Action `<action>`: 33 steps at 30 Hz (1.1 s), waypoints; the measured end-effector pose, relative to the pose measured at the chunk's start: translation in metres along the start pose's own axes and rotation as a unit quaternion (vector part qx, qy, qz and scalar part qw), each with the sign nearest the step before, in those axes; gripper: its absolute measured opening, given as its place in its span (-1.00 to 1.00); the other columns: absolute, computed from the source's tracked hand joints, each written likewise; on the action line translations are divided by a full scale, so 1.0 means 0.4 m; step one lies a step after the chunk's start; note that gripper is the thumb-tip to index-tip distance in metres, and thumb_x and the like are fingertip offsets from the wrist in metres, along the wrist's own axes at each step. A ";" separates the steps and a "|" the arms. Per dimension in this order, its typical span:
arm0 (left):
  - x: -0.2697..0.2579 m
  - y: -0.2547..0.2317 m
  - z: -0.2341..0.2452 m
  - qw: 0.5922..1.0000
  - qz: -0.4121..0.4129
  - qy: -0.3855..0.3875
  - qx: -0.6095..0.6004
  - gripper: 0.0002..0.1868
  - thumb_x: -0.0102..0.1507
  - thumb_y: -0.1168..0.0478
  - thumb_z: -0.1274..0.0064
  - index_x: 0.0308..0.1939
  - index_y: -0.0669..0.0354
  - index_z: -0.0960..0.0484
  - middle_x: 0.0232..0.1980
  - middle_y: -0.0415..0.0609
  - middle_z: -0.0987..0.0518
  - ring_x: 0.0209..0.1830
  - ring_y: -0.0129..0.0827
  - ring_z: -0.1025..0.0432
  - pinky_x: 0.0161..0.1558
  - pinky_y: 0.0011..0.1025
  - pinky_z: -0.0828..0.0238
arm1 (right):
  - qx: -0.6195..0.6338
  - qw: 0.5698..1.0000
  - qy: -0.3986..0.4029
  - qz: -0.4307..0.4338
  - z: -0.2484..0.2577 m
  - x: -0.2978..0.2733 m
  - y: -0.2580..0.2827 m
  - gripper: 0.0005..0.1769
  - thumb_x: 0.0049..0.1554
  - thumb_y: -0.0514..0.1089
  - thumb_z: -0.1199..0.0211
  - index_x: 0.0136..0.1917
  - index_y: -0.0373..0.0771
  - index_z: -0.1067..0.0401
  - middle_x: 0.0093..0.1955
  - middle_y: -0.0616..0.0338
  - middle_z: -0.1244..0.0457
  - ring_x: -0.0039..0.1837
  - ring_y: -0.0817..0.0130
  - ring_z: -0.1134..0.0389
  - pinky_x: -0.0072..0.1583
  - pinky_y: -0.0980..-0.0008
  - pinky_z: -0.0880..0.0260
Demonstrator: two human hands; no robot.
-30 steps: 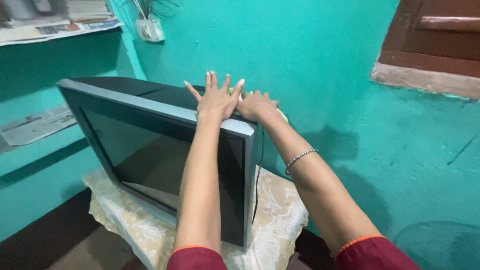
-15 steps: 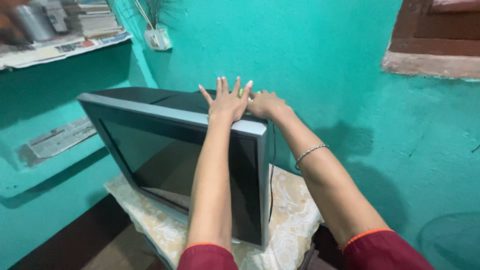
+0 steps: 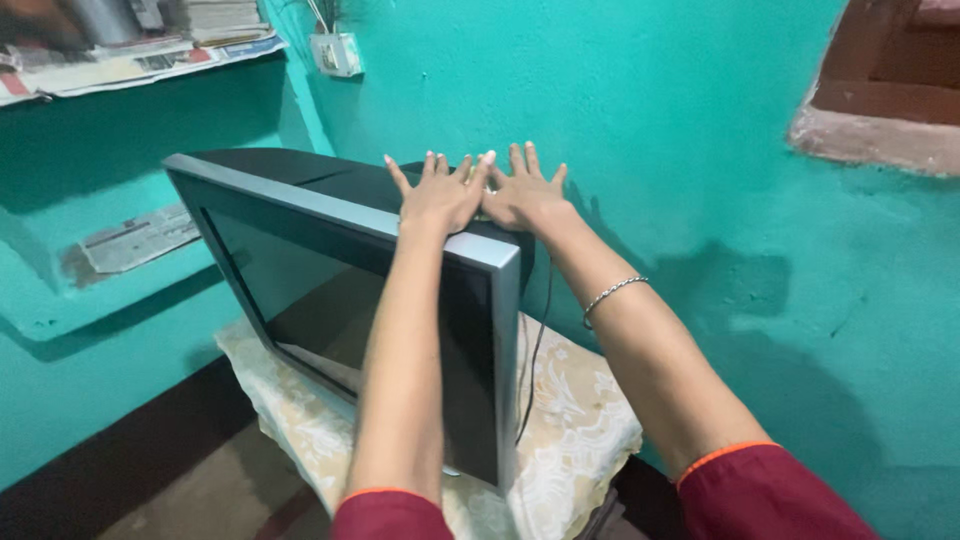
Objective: The person wipes the exterior case, back ventilation area, and screen of a television using a cloth.
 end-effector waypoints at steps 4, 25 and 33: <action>0.010 0.005 -0.008 0.998 0.047 0.031 0.023 -0.18 0.37 -0.38 0.80 0.59 -0.20 -0.12 0.66 0.16 0.08 0.69 -0.11 0.30 0.36 0.47 0.95 | 0.050 0.998 0.036 0.006 -0.014 0.012 -0.005 -0.14 0.20 0.49 0.34 0.68 0.24 0.21 0.74 0.04 0.41 0.73 0.00 0.50 0.52 -0.53 0.43; -0.008 -0.012 0.013 0.989 0.134 -0.058 0.022 -0.24 0.38 -0.35 0.71 0.56 -0.22 -0.16 0.67 0.11 0.11 0.70 -0.14 0.35 0.28 0.54 1.01 | 0.188 0.969 -0.027 0.160 -0.075 0.149 -0.001 -0.32 0.17 0.21 0.02 0.51 0.00 -0.30 0.69 0.02 0.24 0.67 -0.17 0.38 0.46 -0.40 0.23; -0.002 -0.009 -0.006 0.986 0.163 -0.022 0.029 -0.23 0.35 -0.37 0.69 0.56 -0.24 -0.14 0.66 0.15 0.16 0.69 -0.07 0.40 0.22 0.58 1.03 | 0.205 0.964 -0.016 0.167 -0.100 0.181 -0.024 -0.38 0.23 0.18 0.07 0.43 -0.11 -0.37 0.65 0.03 -0.03 0.69 -0.08 0.12 0.55 -0.22 0.08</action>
Point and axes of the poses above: each hand's wrist, its own x-axis towards the middle knuckle, its own z-axis out of the back of the hand, y = z × x, the point moved 9 cm from there along x, towards the middle knuckle
